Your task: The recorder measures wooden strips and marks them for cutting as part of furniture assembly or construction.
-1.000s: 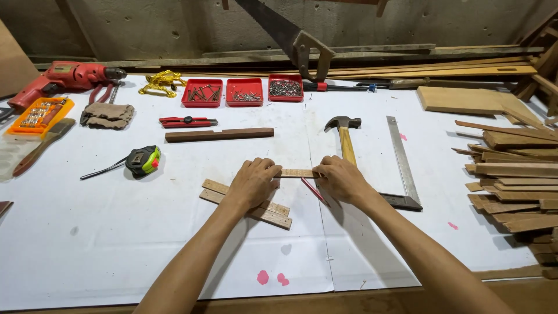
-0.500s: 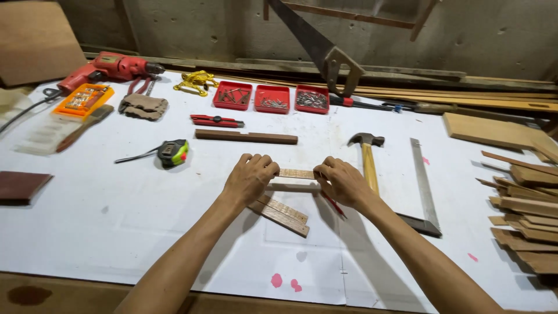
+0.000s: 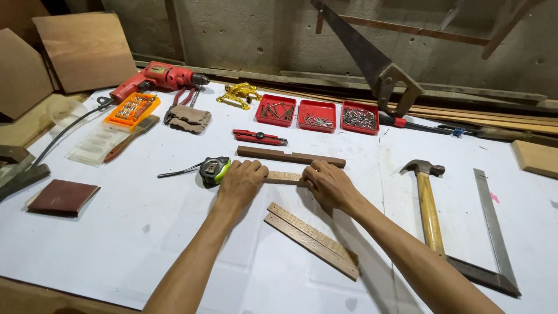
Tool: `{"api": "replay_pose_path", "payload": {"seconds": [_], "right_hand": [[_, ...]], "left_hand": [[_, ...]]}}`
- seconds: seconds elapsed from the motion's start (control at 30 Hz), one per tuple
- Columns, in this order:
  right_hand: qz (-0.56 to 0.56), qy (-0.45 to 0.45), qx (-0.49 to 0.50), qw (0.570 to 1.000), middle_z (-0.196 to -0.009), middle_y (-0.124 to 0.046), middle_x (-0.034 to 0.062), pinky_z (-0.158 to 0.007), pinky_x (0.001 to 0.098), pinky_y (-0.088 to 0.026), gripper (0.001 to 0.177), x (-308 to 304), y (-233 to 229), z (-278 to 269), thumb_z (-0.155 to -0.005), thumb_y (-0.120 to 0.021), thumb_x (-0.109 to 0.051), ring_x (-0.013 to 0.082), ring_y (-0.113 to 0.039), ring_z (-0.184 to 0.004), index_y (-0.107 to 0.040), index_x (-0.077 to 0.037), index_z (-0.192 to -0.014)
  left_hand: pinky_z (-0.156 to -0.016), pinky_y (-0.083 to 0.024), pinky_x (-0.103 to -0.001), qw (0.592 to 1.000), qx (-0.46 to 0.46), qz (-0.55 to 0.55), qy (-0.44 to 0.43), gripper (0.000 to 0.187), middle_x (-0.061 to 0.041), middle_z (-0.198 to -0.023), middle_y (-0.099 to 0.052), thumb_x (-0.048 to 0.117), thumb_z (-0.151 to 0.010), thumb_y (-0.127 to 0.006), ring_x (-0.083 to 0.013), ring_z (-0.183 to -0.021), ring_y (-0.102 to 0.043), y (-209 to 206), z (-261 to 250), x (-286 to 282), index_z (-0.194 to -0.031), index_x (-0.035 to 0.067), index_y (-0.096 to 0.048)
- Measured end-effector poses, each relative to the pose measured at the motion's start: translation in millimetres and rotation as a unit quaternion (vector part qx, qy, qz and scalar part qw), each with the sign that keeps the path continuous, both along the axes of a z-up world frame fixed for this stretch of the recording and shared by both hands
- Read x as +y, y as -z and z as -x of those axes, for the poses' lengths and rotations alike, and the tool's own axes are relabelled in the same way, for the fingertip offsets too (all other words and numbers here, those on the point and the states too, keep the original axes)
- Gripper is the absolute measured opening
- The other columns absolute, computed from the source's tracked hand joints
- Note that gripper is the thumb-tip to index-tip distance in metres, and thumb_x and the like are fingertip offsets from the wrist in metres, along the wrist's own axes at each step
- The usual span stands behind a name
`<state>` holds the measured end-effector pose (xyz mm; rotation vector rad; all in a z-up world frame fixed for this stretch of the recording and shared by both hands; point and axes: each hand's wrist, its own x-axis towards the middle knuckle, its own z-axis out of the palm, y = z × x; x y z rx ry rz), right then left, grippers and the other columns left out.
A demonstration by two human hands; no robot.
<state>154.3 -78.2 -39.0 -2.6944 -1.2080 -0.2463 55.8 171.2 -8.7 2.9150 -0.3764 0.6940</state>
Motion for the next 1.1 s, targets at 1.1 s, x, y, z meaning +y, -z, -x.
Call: {"api": "replay_pose_path", "payload": {"seconds": [1.1], "right_hand": [[0.038,0.071,0.152,0.985,-0.096,-0.073,0.0093,-0.08,0.0384,-0.058,0.023,-80,-58,142,-0.09,-0.069,-0.025,0.0232,-0.068,-0.09,-0.079,-0.006,-0.098]], "left_hand": [[-0.106,-0.036,-0.047,0.988,0.096,-0.037,0.111,0.037,-0.01,-0.115,-0.064,0.026,-0.093,-0.062,-0.0268,-0.111,-0.058,2,73,-91,-0.128,0.014,-0.061]]}}
